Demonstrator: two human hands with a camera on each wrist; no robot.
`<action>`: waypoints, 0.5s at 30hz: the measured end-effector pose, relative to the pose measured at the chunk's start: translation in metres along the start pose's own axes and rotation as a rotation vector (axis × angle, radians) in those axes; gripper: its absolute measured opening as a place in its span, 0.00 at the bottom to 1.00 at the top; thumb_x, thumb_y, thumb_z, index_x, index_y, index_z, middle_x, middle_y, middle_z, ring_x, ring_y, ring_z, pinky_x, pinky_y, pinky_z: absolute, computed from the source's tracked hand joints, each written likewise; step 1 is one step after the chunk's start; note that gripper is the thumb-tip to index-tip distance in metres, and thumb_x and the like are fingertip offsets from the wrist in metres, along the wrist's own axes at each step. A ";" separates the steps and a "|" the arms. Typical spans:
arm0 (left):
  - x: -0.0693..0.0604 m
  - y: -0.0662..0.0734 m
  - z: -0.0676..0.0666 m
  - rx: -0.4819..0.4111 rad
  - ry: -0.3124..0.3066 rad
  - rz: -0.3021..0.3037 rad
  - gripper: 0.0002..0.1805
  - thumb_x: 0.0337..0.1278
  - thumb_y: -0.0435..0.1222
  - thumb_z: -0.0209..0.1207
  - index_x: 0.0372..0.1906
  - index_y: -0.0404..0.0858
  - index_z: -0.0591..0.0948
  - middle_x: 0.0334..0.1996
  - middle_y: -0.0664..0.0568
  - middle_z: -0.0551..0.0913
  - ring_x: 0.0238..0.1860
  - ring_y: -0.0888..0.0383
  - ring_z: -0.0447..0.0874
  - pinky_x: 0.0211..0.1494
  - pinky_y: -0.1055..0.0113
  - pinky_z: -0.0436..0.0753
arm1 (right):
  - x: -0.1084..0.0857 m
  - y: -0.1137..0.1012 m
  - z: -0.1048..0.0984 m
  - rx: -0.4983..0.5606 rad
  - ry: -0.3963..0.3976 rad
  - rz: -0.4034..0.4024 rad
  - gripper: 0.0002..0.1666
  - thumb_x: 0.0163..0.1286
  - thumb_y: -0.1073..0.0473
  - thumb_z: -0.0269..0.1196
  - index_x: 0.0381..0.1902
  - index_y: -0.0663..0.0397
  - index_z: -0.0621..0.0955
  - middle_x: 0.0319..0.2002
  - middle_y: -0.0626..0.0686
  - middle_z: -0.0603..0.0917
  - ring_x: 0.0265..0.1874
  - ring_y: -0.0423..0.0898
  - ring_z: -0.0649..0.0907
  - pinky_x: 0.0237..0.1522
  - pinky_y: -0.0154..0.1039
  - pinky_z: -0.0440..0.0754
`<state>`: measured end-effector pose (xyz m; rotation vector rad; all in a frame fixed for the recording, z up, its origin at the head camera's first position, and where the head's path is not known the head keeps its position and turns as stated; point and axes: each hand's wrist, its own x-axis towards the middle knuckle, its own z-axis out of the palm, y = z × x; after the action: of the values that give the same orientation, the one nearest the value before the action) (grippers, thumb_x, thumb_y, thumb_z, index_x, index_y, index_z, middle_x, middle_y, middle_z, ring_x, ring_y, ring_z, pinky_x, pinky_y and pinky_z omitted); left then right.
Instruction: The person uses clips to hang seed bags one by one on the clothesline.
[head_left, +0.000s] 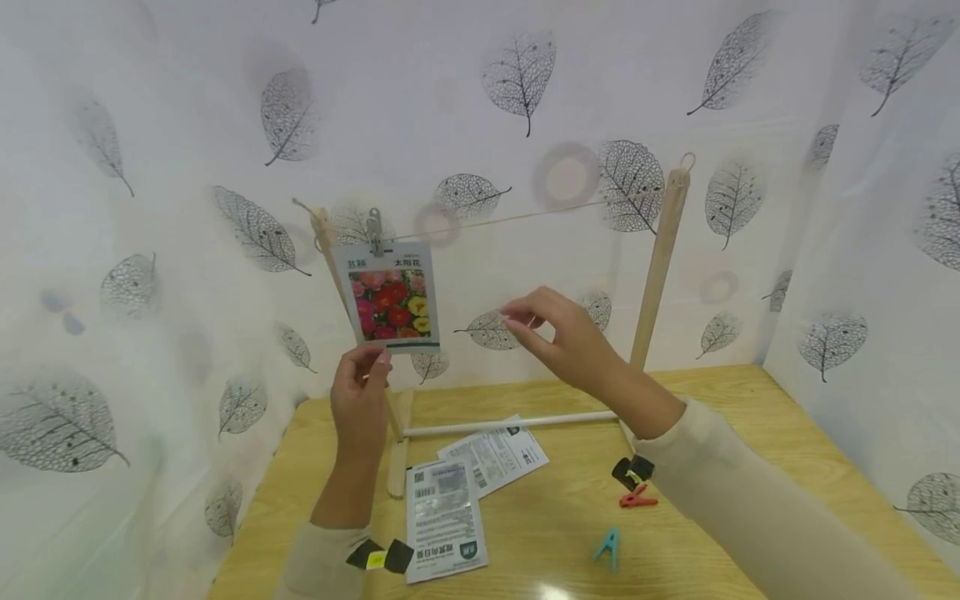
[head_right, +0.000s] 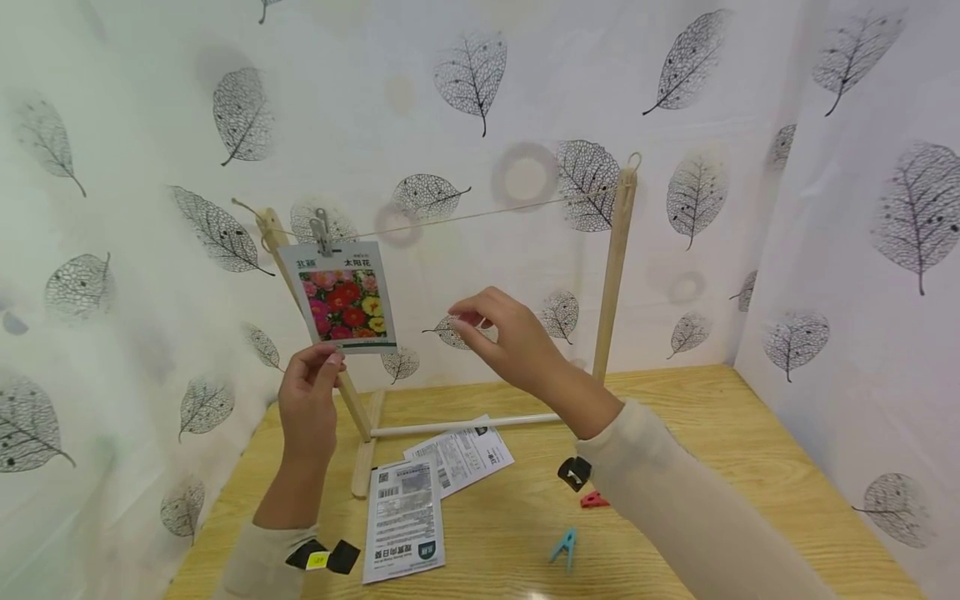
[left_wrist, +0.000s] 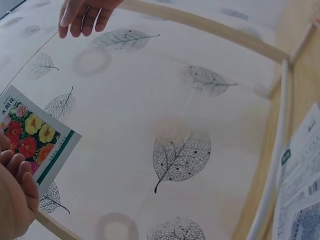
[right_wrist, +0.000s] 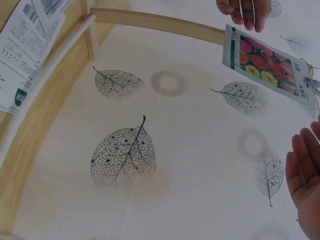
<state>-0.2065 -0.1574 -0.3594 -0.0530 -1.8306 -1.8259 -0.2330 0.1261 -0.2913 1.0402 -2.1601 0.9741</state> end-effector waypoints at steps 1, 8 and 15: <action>0.000 -0.001 0.000 0.005 -0.002 -0.005 0.13 0.72 0.35 0.57 0.54 0.31 0.77 0.43 0.56 0.80 0.43 0.61 0.79 0.44 0.75 0.79 | -0.002 0.001 0.000 0.003 0.001 0.001 0.11 0.72 0.62 0.63 0.51 0.56 0.84 0.44 0.51 0.86 0.41 0.42 0.82 0.47 0.38 0.84; -0.004 -0.004 -0.002 0.043 -0.044 -0.044 0.14 0.72 0.35 0.57 0.56 0.32 0.77 0.44 0.56 0.79 0.46 0.62 0.79 0.47 0.76 0.79 | -0.012 0.005 0.000 0.011 0.007 -0.004 0.11 0.71 0.64 0.64 0.50 0.57 0.84 0.44 0.52 0.87 0.40 0.43 0.83 0.46 0.38 0.84; -0.006 -0.010 -0.004 0.070 -0.161 -0.044 0.16 0.72 0.35 0.57 0.59 0.33 0.76 0.51 0.52 0.80 0.54 0.61 0.77 0.52 0.77 0.77 | -0.023 0.010 0.001 0.019 0.002 0.041 0.12 0.71 0.64 0.64 0.51 0.56 0.84 0.45 0.52 0.87 0.42 0.42 0.84 0.47 0.38 0.85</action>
<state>-0.2036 -0.1599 -0.3716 -0.1387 -2.0198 -1.8322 -0.2289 0.1393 -0.3121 1.0076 -2.1823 1.0154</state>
